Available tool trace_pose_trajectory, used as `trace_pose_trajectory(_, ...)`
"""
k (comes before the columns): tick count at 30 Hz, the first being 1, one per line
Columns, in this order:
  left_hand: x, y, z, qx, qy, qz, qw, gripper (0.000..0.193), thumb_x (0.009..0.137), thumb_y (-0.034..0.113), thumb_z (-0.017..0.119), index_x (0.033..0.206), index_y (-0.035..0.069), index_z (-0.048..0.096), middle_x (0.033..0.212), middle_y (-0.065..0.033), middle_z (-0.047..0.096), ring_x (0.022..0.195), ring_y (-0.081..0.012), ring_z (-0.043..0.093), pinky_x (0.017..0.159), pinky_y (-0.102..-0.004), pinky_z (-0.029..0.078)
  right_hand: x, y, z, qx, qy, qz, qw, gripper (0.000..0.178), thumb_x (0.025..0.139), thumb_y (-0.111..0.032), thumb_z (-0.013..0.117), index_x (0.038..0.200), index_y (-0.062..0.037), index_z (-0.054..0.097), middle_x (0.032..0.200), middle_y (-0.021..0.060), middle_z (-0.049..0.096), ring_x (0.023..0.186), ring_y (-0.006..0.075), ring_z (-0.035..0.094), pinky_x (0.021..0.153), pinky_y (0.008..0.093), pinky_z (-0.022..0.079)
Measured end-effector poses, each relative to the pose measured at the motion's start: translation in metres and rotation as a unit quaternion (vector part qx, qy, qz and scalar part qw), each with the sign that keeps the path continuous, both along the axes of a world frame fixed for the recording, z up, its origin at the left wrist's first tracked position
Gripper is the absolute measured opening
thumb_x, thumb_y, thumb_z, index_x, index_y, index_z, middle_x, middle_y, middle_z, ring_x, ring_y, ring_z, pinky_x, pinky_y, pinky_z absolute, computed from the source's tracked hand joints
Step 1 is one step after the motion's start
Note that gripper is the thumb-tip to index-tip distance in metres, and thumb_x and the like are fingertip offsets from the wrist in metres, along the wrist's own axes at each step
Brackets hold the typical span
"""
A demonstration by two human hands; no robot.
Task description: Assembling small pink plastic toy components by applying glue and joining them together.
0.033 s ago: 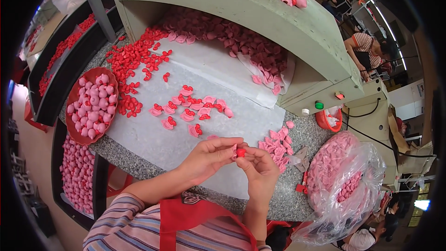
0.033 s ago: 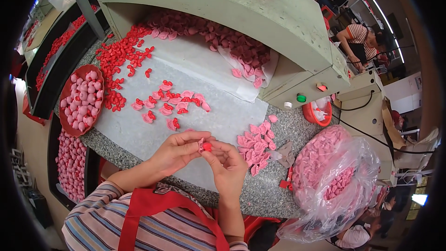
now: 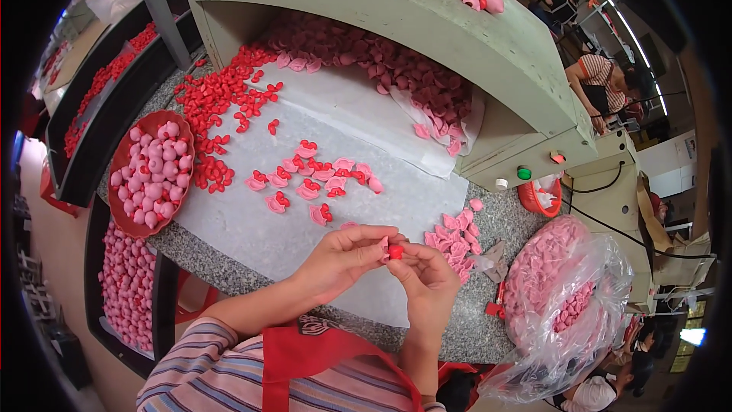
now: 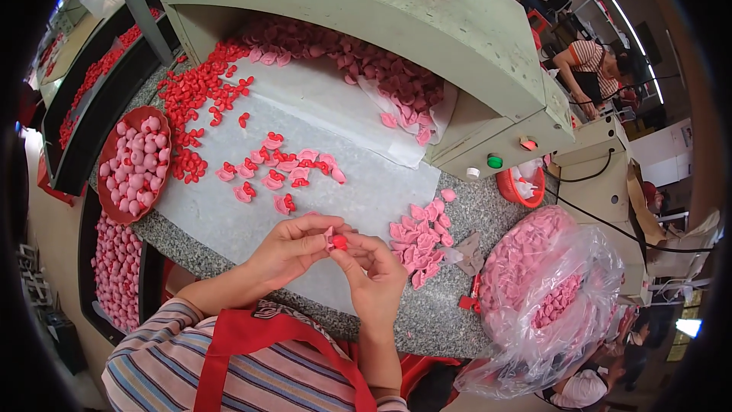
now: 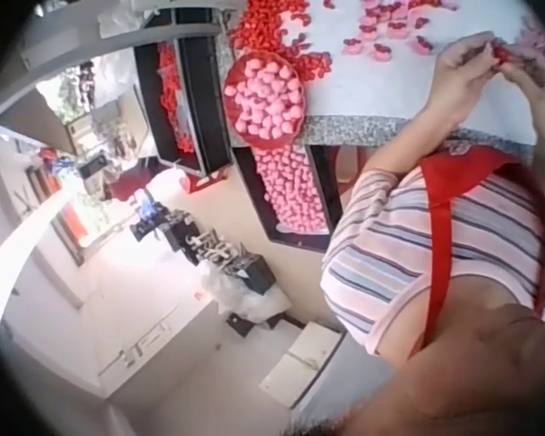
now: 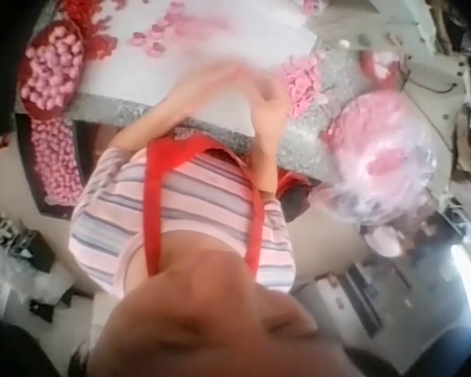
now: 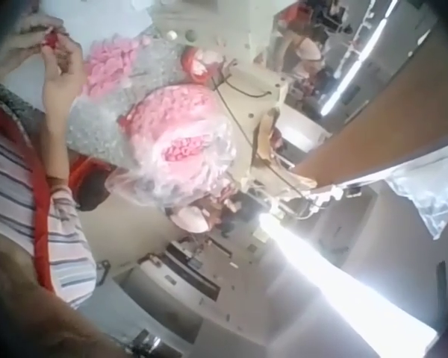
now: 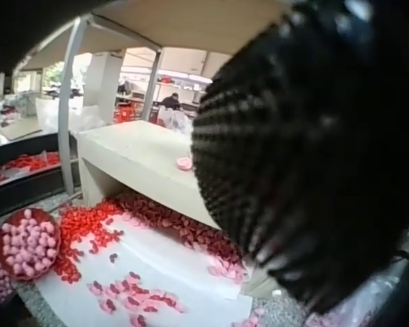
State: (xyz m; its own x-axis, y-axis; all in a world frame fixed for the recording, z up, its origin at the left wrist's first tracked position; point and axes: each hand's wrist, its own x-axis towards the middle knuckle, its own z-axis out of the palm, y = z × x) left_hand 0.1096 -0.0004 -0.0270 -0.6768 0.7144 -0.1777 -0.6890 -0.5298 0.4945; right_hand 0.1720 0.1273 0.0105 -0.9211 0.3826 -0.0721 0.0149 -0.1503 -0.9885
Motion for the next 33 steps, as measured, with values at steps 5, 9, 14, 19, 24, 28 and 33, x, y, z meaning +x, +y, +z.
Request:
trace_pose_trajectory(5,-0.003,-0.002,0.000,0.011,0.101,0.054,0.993,0.027,0.079,-0.002,0.059,0.106,0.003,0.057,0.110,-0.0121,0.054,0.106,-0.0240,0.053,0.092,-0.0351,0.043,0.008,0.000,0.009,0.120,-0.027,0.009,0.992,0.025,0.070,0.009,0.065,0.093,0.0052,0.059,0.087,0.0104,0.063,0.075,0.0128,0.060,0.067,0.0223,0.049)
trace_pose_trajectory(9,-0.010,-0.011,0.006,-0.064,0.193,0.052,0.978,0.025,0.073,-0.004,0.063,0.098,0.001,0.061,0.097,-0.0081,0.055,0.095,-0.0196,0.055,0.082,-0.0298,0.047,0.004,0.001,0.014,0.137,-0.013,0.007,0.991,0.024,0.070,0.009,0.066,0.092,0.0050,0.059,0.085,0.0098,0.063,0.074,0.0126,0.060,0.066,0.0220,0.049)
trace_pose_trajectory(14,-0.013,-0.014,0.011,-0.093,0.204,0.005,0.975,0.024,0.071,-0.004,0.065,0.095,0.000,0.062,0.095,-0.0075,0.055,0.087,-0.0145,0.055,0.077,-0.0273,0.047,0.002,0.004,0.014,0.093,-0.021,0.044,0.995,0.020,0.069,0.003,0.069,0.089,0.0006,0.063,0.084,0.0070,0.062,0.070,0.0100,0.059,0.063,0.0208,0.049)
trace_pose_trajectory(19,-0.005,-0.008,0.004,-0.090,0.161,0.049,0.982,0.022,0.073,-0.003,0.065,0.095,0.000,0.061,0.092,-0.0060,0.056,0.086,-0.0147,0.058,0.075,-0.0281,0.049,0.003,0.001,0.024,0.206,-0.027,0.051,0.977,0.021,0.071,0.005,0.067,0.091,0.0027,0.061,0.084,0.0074,0.062,0.070,0.0102,0.059,0.063,0.0206,0.048)
trace_pose_trajectory(24,-0.006,-0.005,0.006,-0.102,0.088,-0.004,0.991,0.023,0.074,-0.002,0.065,0.096,-0.001,0.060,0.093,-0.0045,0.057,0.085,-0.0147,0.059,0.075,-0.0278,0.050,-0.003,0.014,0.020,0.013,-0.079,0.061,0.995,0.022,0.072,0.006,0.065,0.093,0.0039,0.059,0.083,0.0057,0.062,0.070,0.0094,0.059,0.062,0.0200,0.047)
trace_pose_trajectory(28,-0.008,-0.004,0.014,-0.238,0.560,0.143,0.780,0.024,0.075,0.000,0.065,0.098,-0.001,0.060,0.091,-0.0054,0.061,0.084,-0.0127,0.059,0.073,-0.0261,0.050,0.007,0.015,0.025,0.133,-0.063,0.077,0.986,0.026,0.070,0.003,0.067,0.095,-0.0013,0.060,0.078,0.0048,0.061,0.066,0.0096,0.059,0.061,0.0213,0.049)
trace_pose_trajectory(33,-0.012,-0.003,0.015,-0.148,0.279,0.063,0.947,0.022,0.072,-0.003,0.066,0.093,0.000,0.061,0.083,-0.0031,0.057,0.080,-0.0120,0.058,0.071,-0.0248,0.047,0.006,0.003,0.029,0.231,-0.030,0.076,0.969,0.030,0.066,0.000,0.070,0.094,-0.0022,0.058,0.080,0.0041,0.060,0.065,0.0097,0.059,0.062,0.0217,0.049)
